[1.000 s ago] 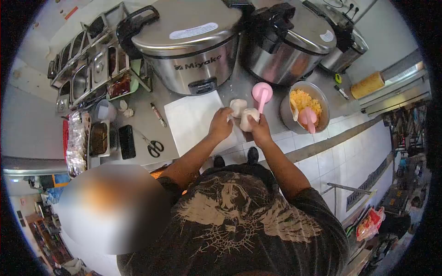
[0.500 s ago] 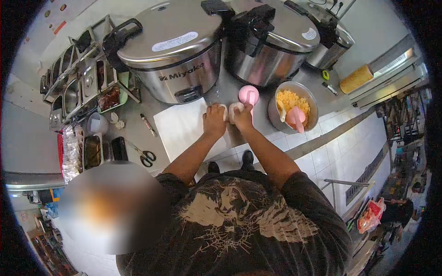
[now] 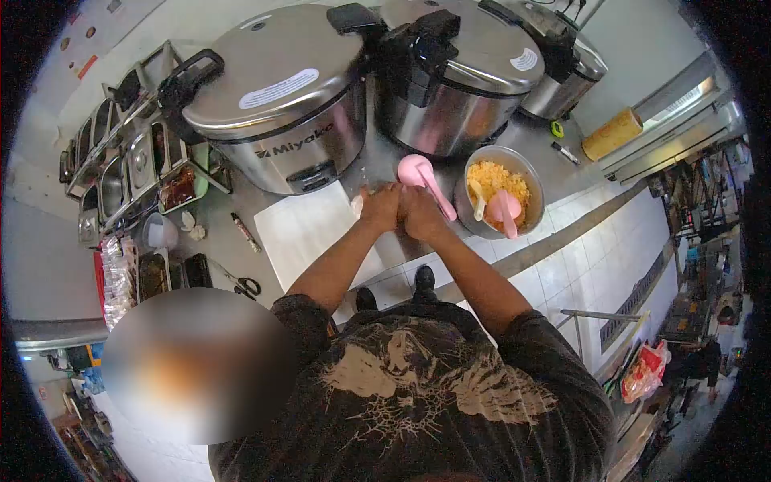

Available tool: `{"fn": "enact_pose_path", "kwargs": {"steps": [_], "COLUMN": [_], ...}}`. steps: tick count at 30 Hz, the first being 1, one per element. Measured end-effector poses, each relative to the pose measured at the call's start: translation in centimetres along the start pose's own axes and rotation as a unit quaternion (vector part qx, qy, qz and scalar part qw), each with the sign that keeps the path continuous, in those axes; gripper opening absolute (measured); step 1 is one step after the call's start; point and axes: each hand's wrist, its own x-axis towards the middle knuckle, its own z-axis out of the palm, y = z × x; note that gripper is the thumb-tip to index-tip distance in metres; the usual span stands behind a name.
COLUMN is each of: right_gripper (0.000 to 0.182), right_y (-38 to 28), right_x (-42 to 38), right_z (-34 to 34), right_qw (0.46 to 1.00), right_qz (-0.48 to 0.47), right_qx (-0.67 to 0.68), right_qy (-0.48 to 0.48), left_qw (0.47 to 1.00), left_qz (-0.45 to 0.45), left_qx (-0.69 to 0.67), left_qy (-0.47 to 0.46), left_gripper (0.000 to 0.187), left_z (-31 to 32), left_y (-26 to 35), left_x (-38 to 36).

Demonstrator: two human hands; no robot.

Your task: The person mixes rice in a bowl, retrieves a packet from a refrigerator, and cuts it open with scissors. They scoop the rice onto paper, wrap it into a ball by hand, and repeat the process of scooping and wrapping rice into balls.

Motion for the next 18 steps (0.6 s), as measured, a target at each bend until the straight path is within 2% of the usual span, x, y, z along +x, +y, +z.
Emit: {"fn": "enact_pose_path", "kwargs": {"steps": [2,5,8,11,13,15,17,18], "right_gripper": [0.065,0.075,0.077,0.07,0.064,0.057,0.039,0.041], "right_y": [2.9,2.5,4.0,3.5,2.1,-1.1,0.1,2.8], "right_x": [1.0,0.6,2.0,1.6,0.5,-2.5,-6.1,-7.6], "right_z": [1.2,-4.2,-0.9,-0.5,-2.8,-9.0,-13.7,-14.3], "right_qw": [0.992,0.978,0.981,0.985,0.99,0.995,0.983,0.973], "right_qz": [-0.108,-0.177,-0.099,-0.091,-0.075,-0.04,-0.042,0.054], "right_qx": [0.012,0.108,0.159,0.145,0.117,0.087,-0.018,-0.046], "right_qy": [-0.057,-0.007,-0.041,-0.022,-0.013,-0.023,0.177,0.218], "left_qw": [0.999,0.999,0.998,0.999,1.0,0.999,0.995,0.991], "left_qz": [0.006,0.023,-0.012,-0.007,-0.017,-0.028,-0.053,-0.015], "left_qx": [-0.02,-0.038,-0.013,-0.015,0.014,0.024,0.01,-0.036], "left_qy": [-0.025,-0.005,-0.062,-0.029,-0.015,0.019,0.084,0.132], "left_gripper": [0.093,0.097,0.103,0.103,0.102,0.099,0.094,0.076], "left_z": [-0.7,-2.3,-4.1,-2.0,-2.2,-3.0,-5.0,-5.4], "left_y": [-0.1,0.1,0.6,-0.2,0.4,1.9,4.2,4.5], "left_x": [-0.2,-1.1,-1.1,-1.2,-1.3,-2.0,-3.1,-2.8]}}
